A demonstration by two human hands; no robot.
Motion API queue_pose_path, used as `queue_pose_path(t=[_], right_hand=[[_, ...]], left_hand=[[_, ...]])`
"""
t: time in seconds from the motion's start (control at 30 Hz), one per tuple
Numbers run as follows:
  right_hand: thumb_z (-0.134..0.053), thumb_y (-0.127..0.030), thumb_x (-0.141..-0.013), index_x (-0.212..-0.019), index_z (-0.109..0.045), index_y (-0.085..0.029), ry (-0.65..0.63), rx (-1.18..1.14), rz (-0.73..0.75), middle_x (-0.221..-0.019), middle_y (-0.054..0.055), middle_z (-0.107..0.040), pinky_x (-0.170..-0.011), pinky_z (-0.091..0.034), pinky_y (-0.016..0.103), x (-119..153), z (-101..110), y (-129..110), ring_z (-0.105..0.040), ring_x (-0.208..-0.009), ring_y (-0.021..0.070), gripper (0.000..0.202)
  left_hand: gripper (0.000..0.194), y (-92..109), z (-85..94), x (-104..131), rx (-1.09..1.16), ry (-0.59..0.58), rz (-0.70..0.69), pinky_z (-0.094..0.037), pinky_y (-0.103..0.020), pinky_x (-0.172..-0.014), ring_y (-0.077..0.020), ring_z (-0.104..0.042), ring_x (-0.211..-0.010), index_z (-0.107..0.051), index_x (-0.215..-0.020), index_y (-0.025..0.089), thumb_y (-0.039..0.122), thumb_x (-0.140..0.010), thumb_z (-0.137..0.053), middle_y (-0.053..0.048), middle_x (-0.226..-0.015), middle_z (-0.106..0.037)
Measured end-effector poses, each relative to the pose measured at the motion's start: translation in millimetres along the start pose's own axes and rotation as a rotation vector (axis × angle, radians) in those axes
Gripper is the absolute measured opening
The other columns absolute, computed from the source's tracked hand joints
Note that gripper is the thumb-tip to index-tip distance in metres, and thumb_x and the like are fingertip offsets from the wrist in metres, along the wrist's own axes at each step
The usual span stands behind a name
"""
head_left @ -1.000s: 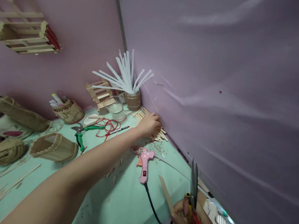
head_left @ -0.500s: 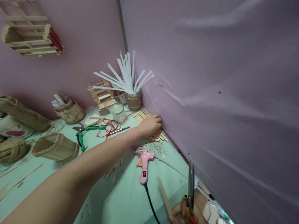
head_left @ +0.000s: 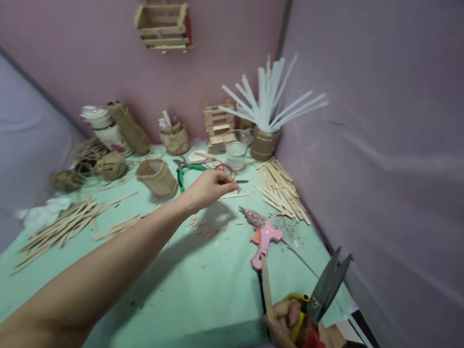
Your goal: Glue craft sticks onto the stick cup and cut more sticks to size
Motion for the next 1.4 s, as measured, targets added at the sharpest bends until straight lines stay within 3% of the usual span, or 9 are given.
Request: queue_pose_path(t=[0.13, 0.3, 0.47, 0.57, 0.77, 1.03, 1.17, 1.3, 1.4], right_hand=[[-0.061, -0.056, -0.079, -0.073, -0.037, -0.027, -0.037, 0.037, 0.011, -0.064, 0.000, -0.056, -0.044, -0.036, 0.029, -2, -18, -8, -0.044, -0.045, 0.0154, 0.038], [-0.064, -0.053, -0.077, -0.072, -0.039, -0.026, -0.084, 0.148, 0.005, -0.068, -0.001, -0.059, -0.044, -0.033, 0.027, 4, -33, -17, -0.042, -0.046, 0.0136, 0.037], [-0.062, -0.050, -0.078, -0.072, -0.038, -0.025, -0.013, 0.155, -0.025, -0.067, -0.002, -0.055, -0.048, -0.032, 0.026, 6, -34, -30, -0.044, -0.053, 0.0138, 0.035], [-0.066, -0.041, -0.073, -0.070, -0.042, -0.023, -0.204, 0.223, -0.105, -0.062, -0.004, -0.049, -0.050, -0.033, 0.025, -1, -56, -36, -0.041, -0.052, 0.0120, 0.030], [-0.067, -0.020, -0.069, -0.073, -0.051, -0.022, -0.623, 0.318, -0.191, -0.065, -0.005, -0.052, -0.052, -0.035, 0.022, -13, -110, -65, -0.046, -0.058, 0.0124, 0.017], [-0.070, -0.025, -0.073, -0.074, -0.047, -0.022, -0.702, 0.425, -0.094, -0.067, -0.005, -0.051, -0.051, -0.034, 0.021, -31, -139, -83, -0.042, -0.060, 0.0113, 0.023], [-0.068, -0.034, -0.076, -0.075, -0.042, -0.023, -0.565, 0.326, -0.111, -0.064, -0.006, -0.048, -0.050, -0.033, 0.022, -48, -141, -75, -0.042, -0.056, 0.0107, 0.028], [-0.062, -0.049, -0.080, -0.078, -0.042, -0.023, -0.368, 0.251, -0.049, -0.071, -0.004, -0.047, -0.055, -0.037, 0.024, -56, -127, -75, -0.043, -0.060, 0.0116, 0.033], [-0.049, -0.069, -0.080, -0.077, -0.043, -0.023, -0.462, 0.244, -0.068, -0.070, -0.003, -0.042, -0.052, -0.036, 0.025, -40, -126, -70, -0.039, -0.058, 0.0125, 0.047]], left_hand=[[0.021, -51, 27.4, 56, -0.071, -0.024, 0.175, -0.042, -0.025, -0.064, -0.0172, -0.061, -0.073, -0.070, -0.071, 0.019, 0.035, -0.075, -0.056, -0.001, -0.075, -0.070], [0.022, -93, 11.4, 72, -0.120, -0.111, 0.161, -0.042, -0.027, -0.064, -0.0176, -0.060, -0.069, -0.070, -0.069, 0.019, 0.031, -0.076, -0.054, -0.003, -0.072, -0.070], [0.023, -93, 21.6, 75, -0.163, 0.032, 0.003, -0.043, -0.032, -0.083, -0.0210, -0.061, -0.089, -0.073, -0.082, 0.020, 0.025, -0.082, -0.050, -0.006, -0.088, -0.072], [0.024, -82, 32.8, 87, -0.054, 0.090, -0.004, -0.044, -0.032, -0.084, -0.0206, -0.061, -0.093, -0.072, -0.092, 0.019, 0.027, -0.084, -0.050, -0.007, -0.096, -0.071], [0.025, -74, -26.9, 128, 0.374, -0.696, 0.091, -0.047, -0.025, -0.072, -0.0167, -0.063, -0.076, -0.074, -0.081, 0.018, 0.037, -0.080, -0.059, -0.004, -0.078, -0.072], [0.014, -93, -47.8, 160, 0.612, -0.984, 0.255, -0.044, -0.022, -0.064, -0.0140, -0.061, -0.069, -0.076, -0.078, 0.026, 0.028, -0.065, -0.073, 0.002, -0.072, -0.070], [0.011, -100, -46.9, 154, 0.657, -0.906, 0.337, -0.038, -0.020, -0.053, -0.0097, -0.054, -0.055, -0.072, -0.071, 0.020, 0.030, -0.067, -0.071, 0.002, -0.062, -0.066], [0.027, -117, -37.8, 132, 0.821, -0.518, 0.458, -0.034, -0.020, -0.046, -0.0059, -0.044, -0.044, -0.065, -0.070, 0.015, 0.042, -0.073, -0.066, -0.001, -0.065, -0.067], [0.033, -121, -35.6, 124, 0.933, -0.329, 0.485, -0.033, -0.020, -0.045, -0.0053, -0.043, -0.043, -0.063, -0.075, 0.013, 0.047, -0.076, -0.063, -0.004, -0.067, -0.067]])
Point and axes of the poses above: each hand's wrist, its own x-axis away from the middle knuckle, its own z-axis out of the back of the hand, y = z × x, the point moved 8 cm from there along -x, towards the middle knuckle
